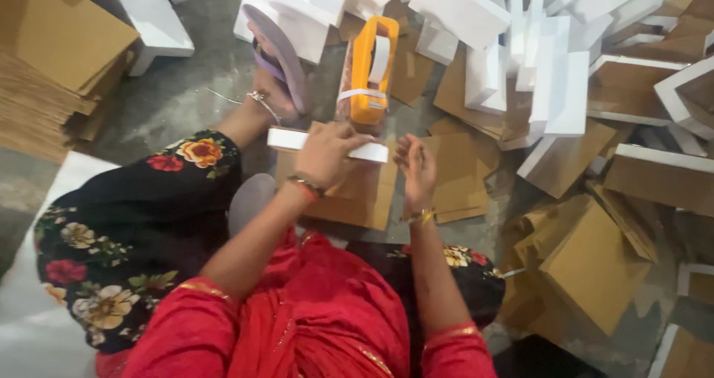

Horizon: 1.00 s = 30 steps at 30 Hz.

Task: The person sits on the floor and assembles small cardboard boxes by inserting white foam inserts into the base and folding the flaps. They use a handheld tape dispenser to seal the boxes and place the finished units into a pile.

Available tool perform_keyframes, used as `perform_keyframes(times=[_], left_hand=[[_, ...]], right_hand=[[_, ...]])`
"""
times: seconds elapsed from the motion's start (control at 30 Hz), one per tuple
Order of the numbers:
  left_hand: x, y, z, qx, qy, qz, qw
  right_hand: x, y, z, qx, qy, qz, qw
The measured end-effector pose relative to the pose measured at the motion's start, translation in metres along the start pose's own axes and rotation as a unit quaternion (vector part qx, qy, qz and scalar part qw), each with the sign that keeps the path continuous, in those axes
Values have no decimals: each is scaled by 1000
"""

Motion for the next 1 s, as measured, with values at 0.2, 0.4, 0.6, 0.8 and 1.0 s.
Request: perform_keyframes(times=[0.2, 0.4, 0.6, 0.8, 1.0], left_hand=[[8, 3, 35, -16, 15, -36, 999], [-1, -1, 21, -17, 0, -31, 999], [18, -2, 38, -27, 8, -25, 999], [66, 17, 52, 0, -36, -43, 998], [59, 22, 58, 85, -8, -30, 996]], right_hand=[[-2, 98, 57, 43, -116, 19, 992], [10, 138, 70, 84, -330, 60, 938], [104, 68, 72, -2, -380, -100, 920], [50, -41, 56, 42, -233, -27, 971], [29, -27, 38, -22, -533, -10, 846]])
Point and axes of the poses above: each hand's wrist, its own y-axis towards the middle knuckle, its own z-axis out of the palm, x = y × z, the point moved 6 cm from there along y, towards the middle knuckle, and after that the axes turned 14 degrees about -y, right-handed, at the moved point
